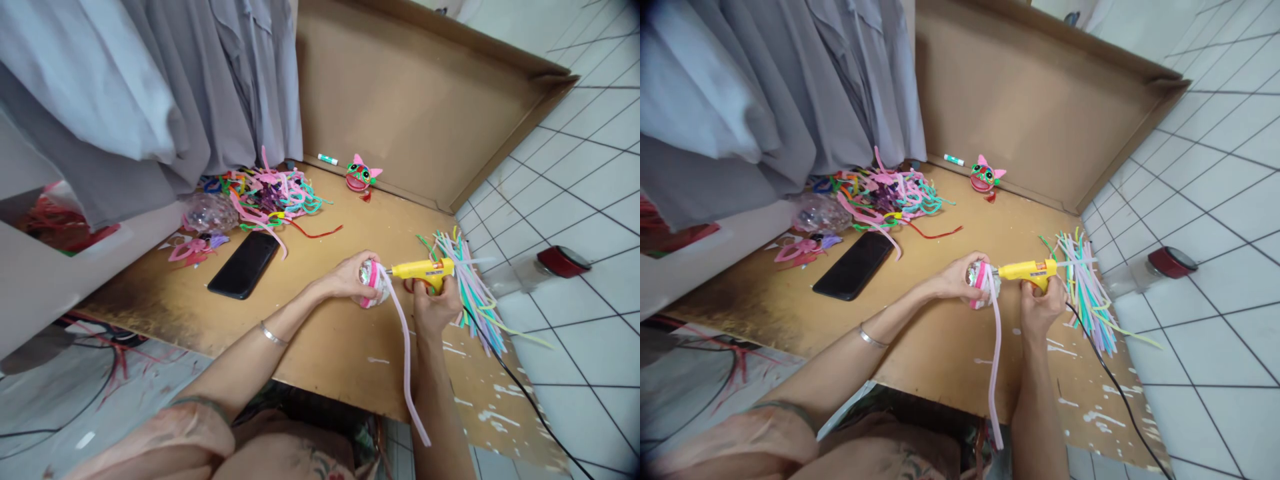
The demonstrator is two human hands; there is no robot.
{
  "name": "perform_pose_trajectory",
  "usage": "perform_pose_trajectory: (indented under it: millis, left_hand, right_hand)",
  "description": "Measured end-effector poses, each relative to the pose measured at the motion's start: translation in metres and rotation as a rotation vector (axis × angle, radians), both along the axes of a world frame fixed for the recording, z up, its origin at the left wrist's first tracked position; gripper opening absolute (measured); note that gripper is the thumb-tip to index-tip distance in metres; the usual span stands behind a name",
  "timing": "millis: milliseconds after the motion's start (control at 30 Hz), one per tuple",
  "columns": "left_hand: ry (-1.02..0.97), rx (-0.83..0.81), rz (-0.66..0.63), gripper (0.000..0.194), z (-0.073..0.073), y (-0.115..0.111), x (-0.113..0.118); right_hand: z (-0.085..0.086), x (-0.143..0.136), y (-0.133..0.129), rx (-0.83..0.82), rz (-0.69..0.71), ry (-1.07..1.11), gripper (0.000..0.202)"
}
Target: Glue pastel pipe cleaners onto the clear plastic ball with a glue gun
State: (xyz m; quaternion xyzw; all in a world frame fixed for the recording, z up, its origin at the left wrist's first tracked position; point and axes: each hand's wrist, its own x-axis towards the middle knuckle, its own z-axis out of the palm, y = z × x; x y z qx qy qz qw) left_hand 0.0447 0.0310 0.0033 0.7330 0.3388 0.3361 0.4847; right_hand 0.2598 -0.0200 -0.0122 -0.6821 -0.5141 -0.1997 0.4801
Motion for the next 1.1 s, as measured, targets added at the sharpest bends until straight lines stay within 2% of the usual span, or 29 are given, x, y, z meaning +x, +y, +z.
perform_pose_trajectory:
  millis: [667,933,1100]
  left_hand:
    - [-0.006,0.003,-0.018,0.062,-0.005,0.003,0.001]
    - [-0.007,-0.024,-0.004,0.064,-0.002,0.000,0.000]
    - [0.000,-0.025,-0.003,0.062,-0.002,0.000,0.000]
  right_hand:
    - [0.003,-0.002,-0.001,0.011,-0.003,-0.005,0.021]
    - [-0.006,0.004,0.000,-0.015,0.023,-0.022,0.022]
    - [-0.005,0.004,-0.001,0.004,0.014,-0.027,0.024]
